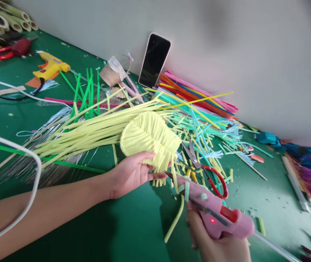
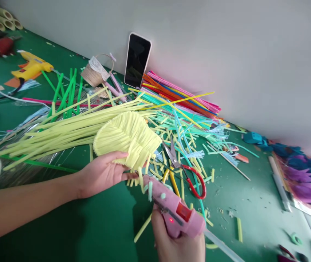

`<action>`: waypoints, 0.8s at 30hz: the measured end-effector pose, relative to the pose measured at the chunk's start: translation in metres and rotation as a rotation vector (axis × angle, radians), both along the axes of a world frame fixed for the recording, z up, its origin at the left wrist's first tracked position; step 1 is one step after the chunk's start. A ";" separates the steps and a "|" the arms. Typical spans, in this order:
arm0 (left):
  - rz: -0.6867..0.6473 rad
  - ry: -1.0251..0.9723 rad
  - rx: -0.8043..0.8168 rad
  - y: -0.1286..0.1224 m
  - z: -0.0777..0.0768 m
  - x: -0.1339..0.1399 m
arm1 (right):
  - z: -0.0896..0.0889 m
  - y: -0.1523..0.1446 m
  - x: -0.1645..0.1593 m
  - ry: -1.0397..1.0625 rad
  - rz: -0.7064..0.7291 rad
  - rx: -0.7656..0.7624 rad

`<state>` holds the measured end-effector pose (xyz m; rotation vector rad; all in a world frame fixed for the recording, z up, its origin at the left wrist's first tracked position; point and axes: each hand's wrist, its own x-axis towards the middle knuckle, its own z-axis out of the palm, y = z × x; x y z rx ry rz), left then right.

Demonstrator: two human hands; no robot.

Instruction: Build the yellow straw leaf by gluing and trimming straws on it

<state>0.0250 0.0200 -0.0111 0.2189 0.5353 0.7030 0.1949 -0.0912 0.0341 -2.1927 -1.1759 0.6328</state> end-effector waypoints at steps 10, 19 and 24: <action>-0.012 -0.020 0.054 -0.001 -0.002 0.000 | -0.002 0.002 0.005 -0.130 0.072 -0.093; -0.011 -0.023 0.046 -0.001 -0.001 0.000 | -0.009 0.000 0.009 -0.152 0.069 -0.076; -0.016 -0.027 0.030 -0.001 -0.001 -0.001 | -0.008 0.001 0.009 -0.135 0.077 -0.080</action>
